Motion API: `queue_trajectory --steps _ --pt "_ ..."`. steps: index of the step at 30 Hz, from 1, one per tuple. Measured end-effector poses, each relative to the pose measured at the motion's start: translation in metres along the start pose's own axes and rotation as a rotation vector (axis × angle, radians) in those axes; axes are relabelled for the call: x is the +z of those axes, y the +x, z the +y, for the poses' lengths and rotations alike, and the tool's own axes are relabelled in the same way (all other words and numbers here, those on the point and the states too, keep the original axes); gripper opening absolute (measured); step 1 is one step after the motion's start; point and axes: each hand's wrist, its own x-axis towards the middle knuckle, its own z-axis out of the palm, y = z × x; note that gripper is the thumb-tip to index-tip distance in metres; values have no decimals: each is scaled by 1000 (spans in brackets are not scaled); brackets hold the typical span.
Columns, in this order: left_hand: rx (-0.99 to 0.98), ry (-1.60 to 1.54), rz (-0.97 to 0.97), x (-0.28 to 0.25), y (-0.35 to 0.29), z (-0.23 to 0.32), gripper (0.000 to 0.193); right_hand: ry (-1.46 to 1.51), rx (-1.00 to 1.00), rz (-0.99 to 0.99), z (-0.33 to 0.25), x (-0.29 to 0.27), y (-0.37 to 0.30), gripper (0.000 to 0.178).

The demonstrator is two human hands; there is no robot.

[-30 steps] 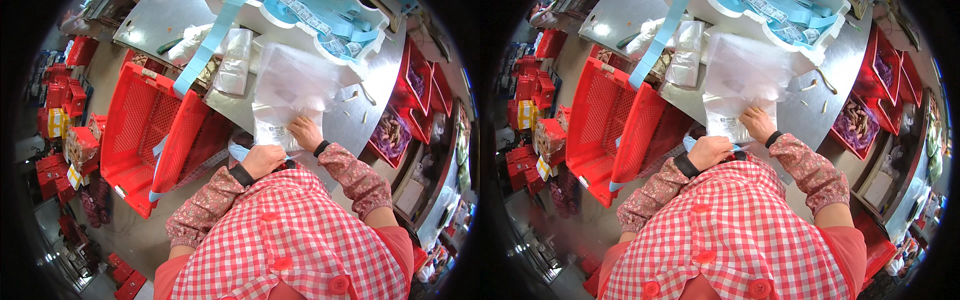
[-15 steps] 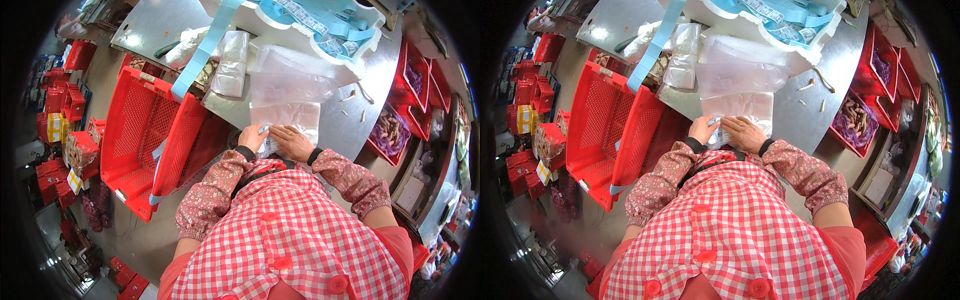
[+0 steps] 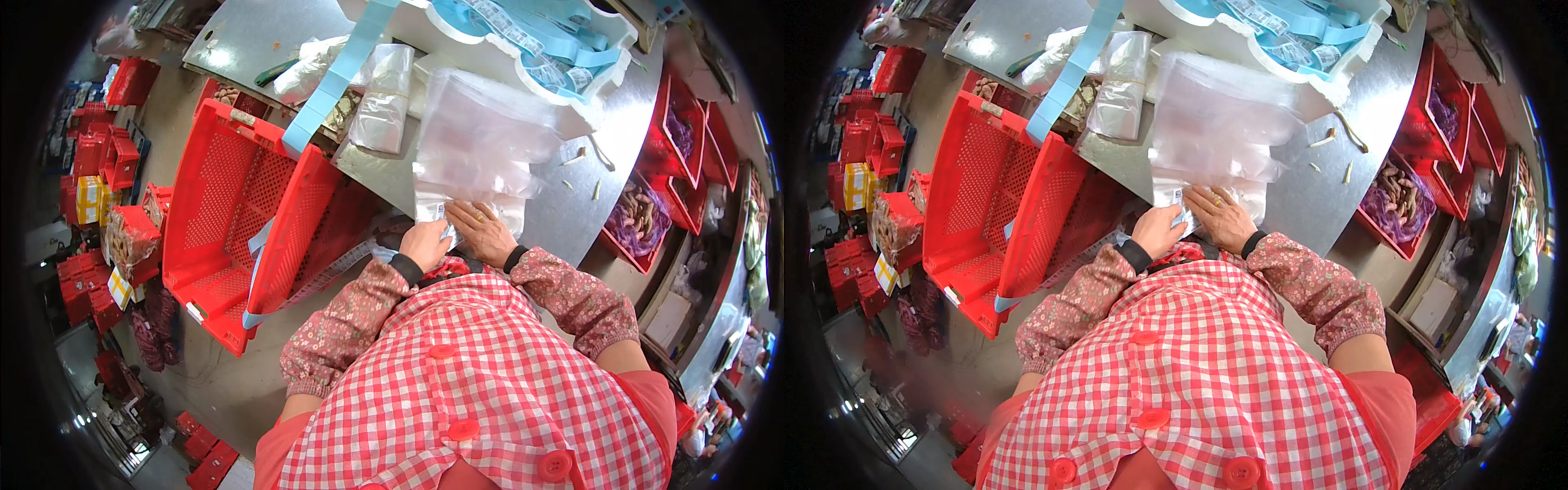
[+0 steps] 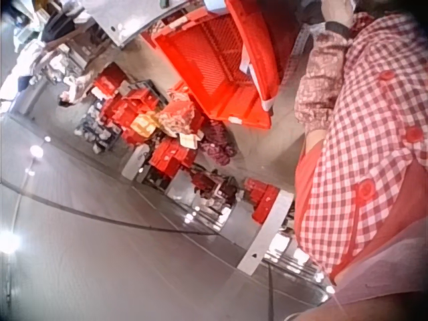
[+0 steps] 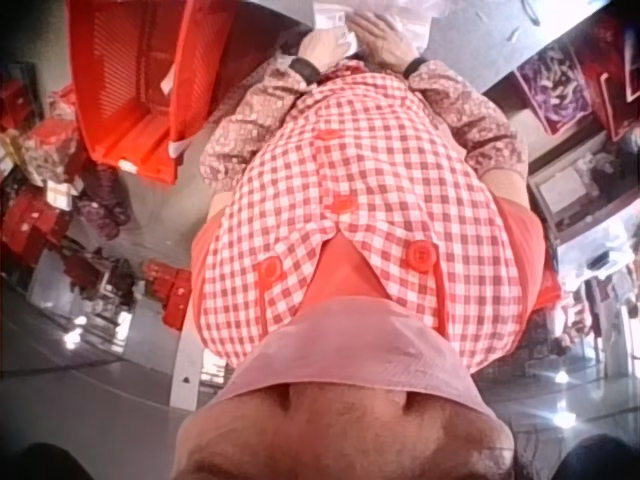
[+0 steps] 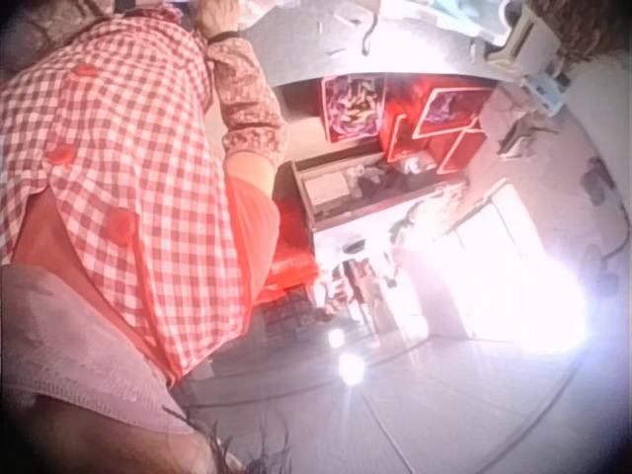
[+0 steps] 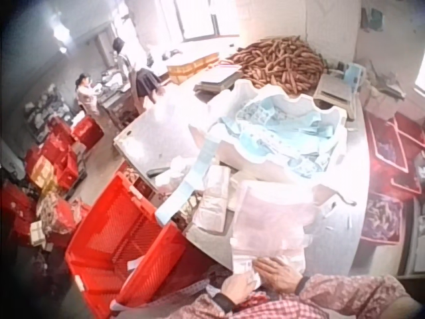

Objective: The person places small items into clear plastic bags, seals them, and affixes printed labels to the outside. The person then places the labeled bags into a larger blue bag and occasionally moves red crates nearby.

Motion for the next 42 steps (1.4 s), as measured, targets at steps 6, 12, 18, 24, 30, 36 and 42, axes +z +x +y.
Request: queue_trajectory --steps 6,12,18,24,30,36,42 --pt "-3 -25 108 -20 -13 -9 29 12 56 87 2 -8 0 68" --pt "208 -97 -21 -30 -20 28 19 95 199 -182 14 4 -12 47" --pt "322 -163 -18 -48 -17 21 15 213 381 138 20 -43 19 16" --pt "-104 112 190 -15 44 -25 33 -28 123 916 12 -128 49 20" --pt "-155 -13 191 -3 47 -35 33 94 -50 181 -24 -44 30 42" --pt "-101 -152 96 -25 26 -38 34 204 158 140 -22 -43 11 56" --pt "49 -16 68 -16 10 -13 25 92 115 -11 3 -26 17 51"
